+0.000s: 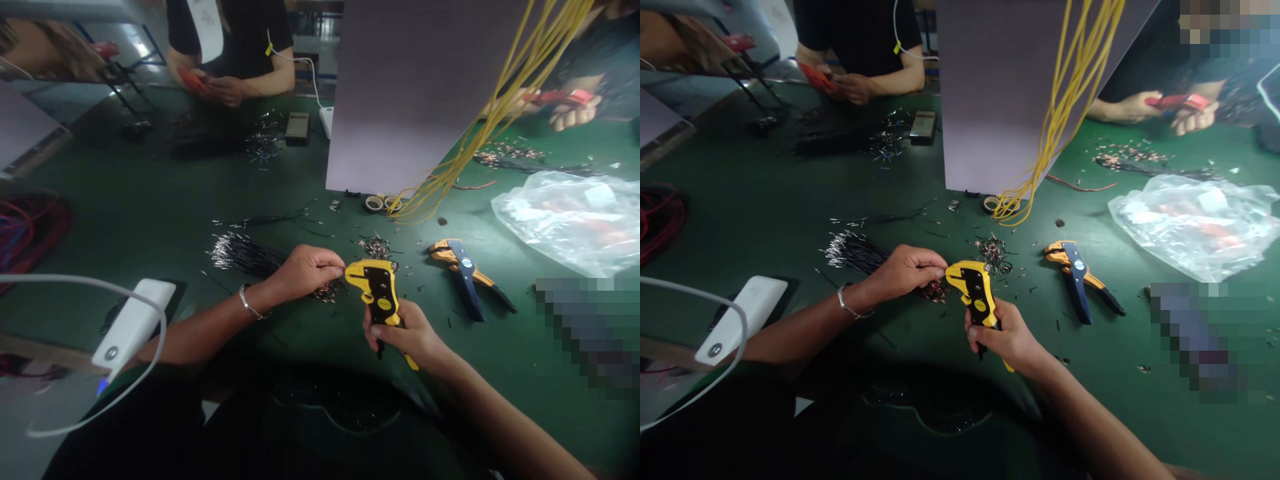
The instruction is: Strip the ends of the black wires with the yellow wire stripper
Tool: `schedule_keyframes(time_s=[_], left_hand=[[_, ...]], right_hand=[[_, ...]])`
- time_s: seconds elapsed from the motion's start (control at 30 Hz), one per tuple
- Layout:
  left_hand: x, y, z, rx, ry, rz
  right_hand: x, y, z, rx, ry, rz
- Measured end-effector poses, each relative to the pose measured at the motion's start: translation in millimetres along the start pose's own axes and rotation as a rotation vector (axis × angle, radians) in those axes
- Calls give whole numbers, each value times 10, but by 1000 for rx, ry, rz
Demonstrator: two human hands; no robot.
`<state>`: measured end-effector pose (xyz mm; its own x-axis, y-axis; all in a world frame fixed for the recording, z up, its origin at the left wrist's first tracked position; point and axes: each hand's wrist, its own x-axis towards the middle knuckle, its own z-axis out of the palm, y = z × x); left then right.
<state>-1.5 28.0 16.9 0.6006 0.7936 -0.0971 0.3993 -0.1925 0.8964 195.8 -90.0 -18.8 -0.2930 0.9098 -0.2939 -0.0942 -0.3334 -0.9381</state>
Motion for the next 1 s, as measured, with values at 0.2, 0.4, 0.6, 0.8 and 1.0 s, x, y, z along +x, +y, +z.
schedule_keyframes(time_s=[0.2, 0.4, 0.6, 0.8, 1.0], left_hand=[[28, -36, 10, 4, -12, -6], [45, -59, 31, 20, -22, -25], [9, -36, 43, 22, -8, -51], [40, -47, 8, -29, 17, -54], [49, -93, 39, -117, 24, -53]], right_hand=[[25, -7, 31, -90, 92, -26], [67, 30, 16, -146, 117, -48], [105, 53, 7, -156, 137, -32], [47, 42, 21, -85, 74, -44], [72, 53, 7, -37, 95, -28]])
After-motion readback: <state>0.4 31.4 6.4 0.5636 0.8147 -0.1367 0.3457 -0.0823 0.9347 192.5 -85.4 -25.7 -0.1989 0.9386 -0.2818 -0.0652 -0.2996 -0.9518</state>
